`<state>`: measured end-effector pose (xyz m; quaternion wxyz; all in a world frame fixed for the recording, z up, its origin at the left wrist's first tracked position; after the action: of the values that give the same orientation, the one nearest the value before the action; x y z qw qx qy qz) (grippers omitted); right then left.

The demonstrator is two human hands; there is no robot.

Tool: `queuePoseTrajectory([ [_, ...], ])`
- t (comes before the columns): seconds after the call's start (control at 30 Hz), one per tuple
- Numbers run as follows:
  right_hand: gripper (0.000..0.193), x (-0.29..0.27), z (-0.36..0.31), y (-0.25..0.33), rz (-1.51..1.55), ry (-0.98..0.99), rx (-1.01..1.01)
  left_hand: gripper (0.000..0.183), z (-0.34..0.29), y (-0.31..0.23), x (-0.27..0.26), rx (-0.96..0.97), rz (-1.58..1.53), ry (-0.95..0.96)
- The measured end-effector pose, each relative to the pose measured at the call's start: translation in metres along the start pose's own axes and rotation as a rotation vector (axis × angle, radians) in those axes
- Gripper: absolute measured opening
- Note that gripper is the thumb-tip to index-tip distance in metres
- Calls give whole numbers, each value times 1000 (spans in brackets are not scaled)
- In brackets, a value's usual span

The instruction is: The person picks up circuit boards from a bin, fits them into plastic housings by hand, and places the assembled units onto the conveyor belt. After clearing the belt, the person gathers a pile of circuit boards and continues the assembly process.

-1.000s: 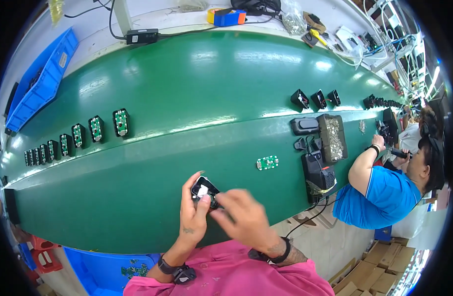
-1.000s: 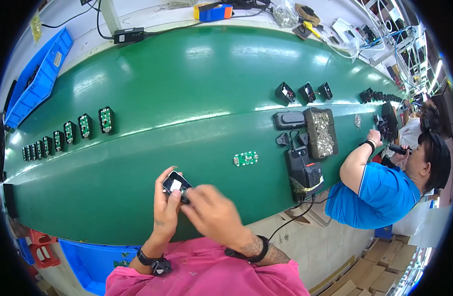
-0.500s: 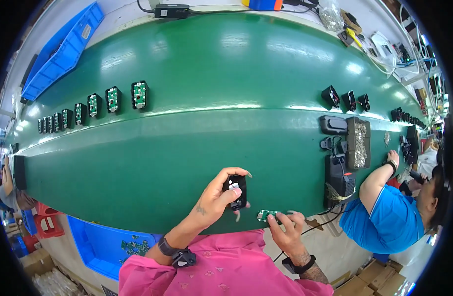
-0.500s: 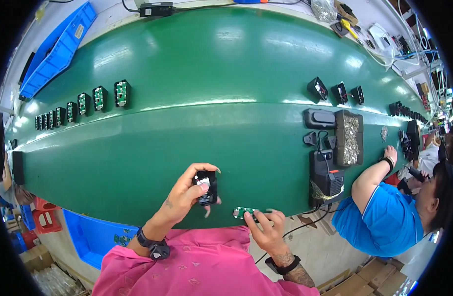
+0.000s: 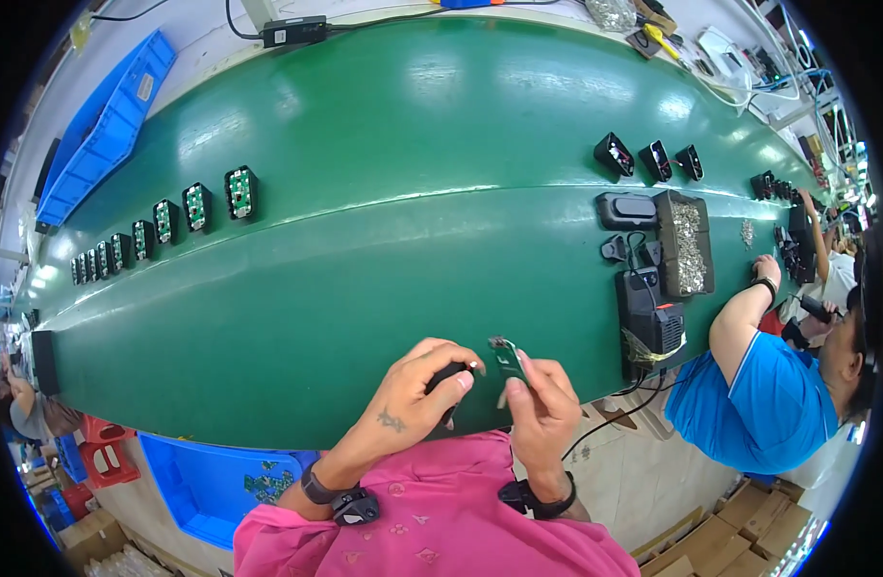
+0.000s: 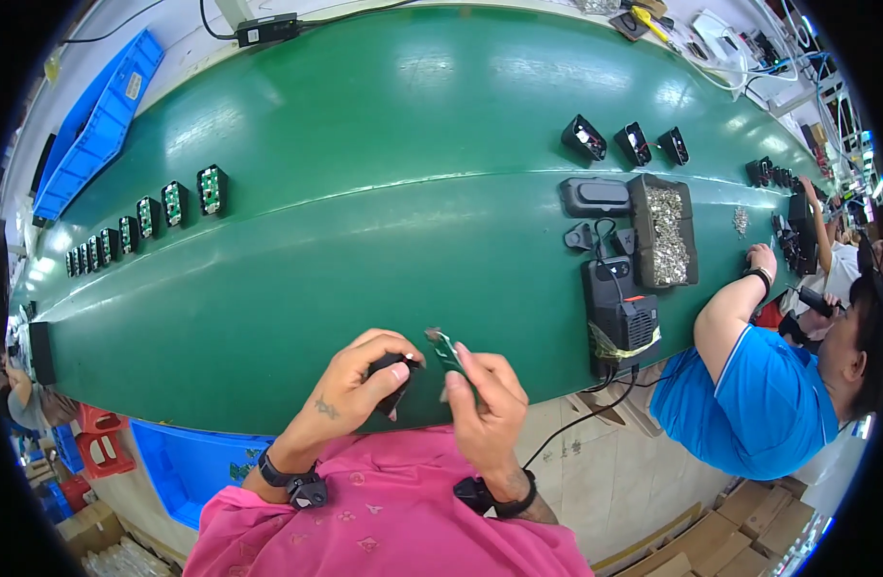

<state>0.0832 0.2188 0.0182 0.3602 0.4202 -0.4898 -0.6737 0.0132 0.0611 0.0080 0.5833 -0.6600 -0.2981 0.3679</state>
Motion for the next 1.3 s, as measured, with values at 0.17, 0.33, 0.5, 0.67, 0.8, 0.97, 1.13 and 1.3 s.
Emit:
queuePoseTrajectory([
  [0.17, 32, 23, 1, 9, -24, 68, -107, 23, -1, 17, 8, -235, -129, 18],
  [0.33, 32, 27, 6, 24, -147, 84, -192, 24, -1, 22, 5, -193, -151, -37],
  [0.5, 34, 28, 6, 20, -184, 79, -189, 20, 0, 25, 4, -213, -158, -24],
  [0.67, 34, 27, 5, 21, -202, 71, -217, 27, -1, 27, 11, -314, -485, -23],
  [0.8, 34, 29, 3, 24, -219, 111, -240, 39, -1, 25, 7, -371, -461, -21],
  [0.97, 35, 29, 2, 27, -232, 136, -263, 47, -5, 32, 14, -436, -756, 41],
  [1.13, 39, 33, -1, 33, -382, 173, -419, 54, 0, 21, 11, -329, -653, 27],
  [1.3, 35, 25, 7, 43, -434, 219, -454, 53, -4, 14, 12, -369, -480, 43],
])
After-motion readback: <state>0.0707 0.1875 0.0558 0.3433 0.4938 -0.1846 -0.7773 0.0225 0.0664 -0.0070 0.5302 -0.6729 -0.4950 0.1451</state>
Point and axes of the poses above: each hand's wrist, its own z-axis towards the middle knuckle, its own x-axis out of the palm, y = z × x, the point moved 9 cm from there along z, towards the middle knuckle
